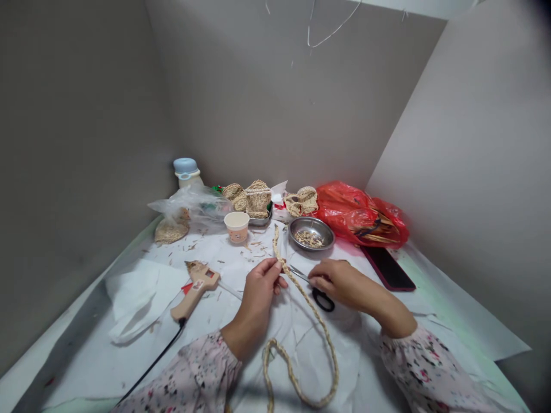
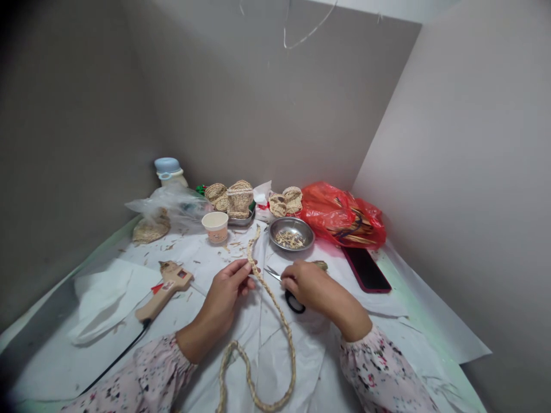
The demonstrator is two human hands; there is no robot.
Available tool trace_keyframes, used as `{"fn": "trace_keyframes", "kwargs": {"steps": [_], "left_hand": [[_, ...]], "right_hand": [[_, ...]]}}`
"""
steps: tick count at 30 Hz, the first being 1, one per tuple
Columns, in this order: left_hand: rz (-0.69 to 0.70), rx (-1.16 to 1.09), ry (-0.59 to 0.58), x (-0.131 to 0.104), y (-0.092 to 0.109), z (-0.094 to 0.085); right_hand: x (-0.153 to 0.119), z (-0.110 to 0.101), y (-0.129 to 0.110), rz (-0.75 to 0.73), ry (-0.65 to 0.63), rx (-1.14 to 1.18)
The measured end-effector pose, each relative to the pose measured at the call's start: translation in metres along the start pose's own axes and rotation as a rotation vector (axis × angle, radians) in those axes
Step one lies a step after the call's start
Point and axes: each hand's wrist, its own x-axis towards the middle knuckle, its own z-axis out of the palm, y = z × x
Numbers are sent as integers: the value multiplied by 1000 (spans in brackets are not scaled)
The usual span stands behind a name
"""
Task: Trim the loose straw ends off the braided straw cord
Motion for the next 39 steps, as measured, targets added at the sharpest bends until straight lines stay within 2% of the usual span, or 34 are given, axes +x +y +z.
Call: {"fn": "trace_keyframes", "kwargs": {"steps": [2, 5, 7, 9, 15, 18, 23, 29, 32, 39], "left_hand": [[8, 1, 1, 1, -1, -1], [20, 10, 7, 2, -1, -2], [19, 6, 18, 3, -1, -2], [10, 1, 14, 2, -1, -1], [-4, 107, -41, 0, -3, -2], [-30, 94, -92, -1, -1, -1], [-61, 47, -111, -6, 7, 3], [-49, 134, -294, -14, 5, 9], [-52, 189, -342, -17, 2, 12], [-58, 199, -344, -15, -3, 11]], "right_hand": [[6, 6, -3, -32, -29, 245], [14, 22, -5, -28, -209, 634], [18, 33, -5, 15, -214, 815], [19, 40, -5, 60, -159, 932], [18, 47, -9, 74, -18, 1018], [18, 51, -6, 61, 5, 1086], [25, 59, 4, 61, 143, 1188], [30, 64, 8, 35, 234, 1303], [31, 64, 9, 41, 285, 1327], [29, 58, 5, 62, 427, 1295]]}}
